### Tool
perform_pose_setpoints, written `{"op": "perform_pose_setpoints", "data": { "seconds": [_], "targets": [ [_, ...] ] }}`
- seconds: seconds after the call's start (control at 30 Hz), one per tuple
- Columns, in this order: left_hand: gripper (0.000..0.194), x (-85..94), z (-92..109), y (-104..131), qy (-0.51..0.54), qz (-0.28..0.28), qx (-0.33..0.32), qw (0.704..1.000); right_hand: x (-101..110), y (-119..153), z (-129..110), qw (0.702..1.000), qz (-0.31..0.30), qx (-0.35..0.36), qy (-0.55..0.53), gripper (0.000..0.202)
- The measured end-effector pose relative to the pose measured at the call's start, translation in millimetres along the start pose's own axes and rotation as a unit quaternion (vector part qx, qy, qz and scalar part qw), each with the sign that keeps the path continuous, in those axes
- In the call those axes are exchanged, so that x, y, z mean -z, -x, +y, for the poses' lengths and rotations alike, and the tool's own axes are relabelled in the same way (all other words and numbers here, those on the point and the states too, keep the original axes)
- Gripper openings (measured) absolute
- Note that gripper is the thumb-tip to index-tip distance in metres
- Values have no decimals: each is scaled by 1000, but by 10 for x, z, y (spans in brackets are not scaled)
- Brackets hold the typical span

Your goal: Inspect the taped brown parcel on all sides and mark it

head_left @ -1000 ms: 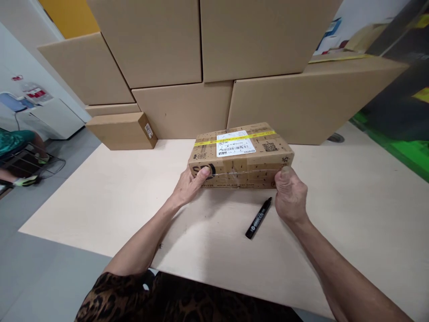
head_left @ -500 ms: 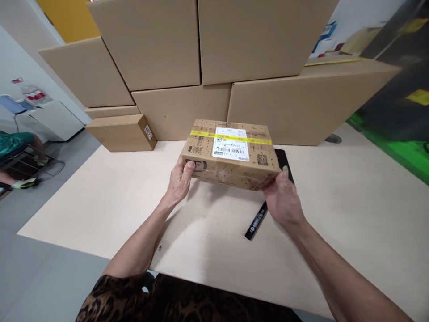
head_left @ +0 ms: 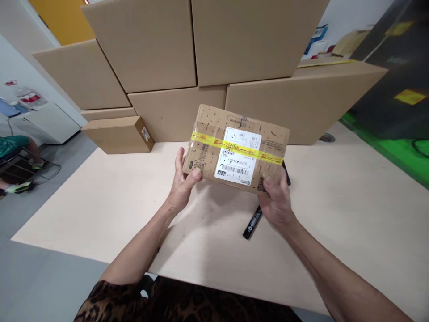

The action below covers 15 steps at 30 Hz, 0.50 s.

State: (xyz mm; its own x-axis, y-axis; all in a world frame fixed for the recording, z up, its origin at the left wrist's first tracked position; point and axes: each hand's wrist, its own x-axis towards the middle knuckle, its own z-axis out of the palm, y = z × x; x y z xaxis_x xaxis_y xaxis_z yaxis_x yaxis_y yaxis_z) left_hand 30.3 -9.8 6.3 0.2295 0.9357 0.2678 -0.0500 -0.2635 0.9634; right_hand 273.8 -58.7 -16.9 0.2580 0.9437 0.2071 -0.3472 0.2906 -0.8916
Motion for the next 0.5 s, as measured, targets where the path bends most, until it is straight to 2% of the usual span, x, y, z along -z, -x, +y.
{"op": "perform_pose_setpoints", "data": {
  "seconds": [0.1, 0.2, 0.27, 0.33, 0.4, 0.5],
  "targets": [
    [108, -2, 51, -8, 38, 41, 24, 998, -16, 15, 49, 999, -47, 4, 24, 69],
    [112, 58, 91, -23, -46, 87, -57, 994, -26, 1, 67, 994, -99, -6, 38, 71],
    [114, 95, 105, -30, -134, 98, -141, 976, -7, -10, 78, 993, -104, -23, 47, 72],
    [119, 105, 104, -34, -234, 108, -237, 937, 34, -10, 95, 993, -81, -61, 56, 74],
    [125, 83, 87, -36, -315, 116, -325, 884, 76, 8, 110, 991, -64, -107, 53, 73],
    [126, 21, 45, -32, -363, 98, -409, 831, 87, 56, 100, 987, -97, -129, 19, 67]
  ]
}}
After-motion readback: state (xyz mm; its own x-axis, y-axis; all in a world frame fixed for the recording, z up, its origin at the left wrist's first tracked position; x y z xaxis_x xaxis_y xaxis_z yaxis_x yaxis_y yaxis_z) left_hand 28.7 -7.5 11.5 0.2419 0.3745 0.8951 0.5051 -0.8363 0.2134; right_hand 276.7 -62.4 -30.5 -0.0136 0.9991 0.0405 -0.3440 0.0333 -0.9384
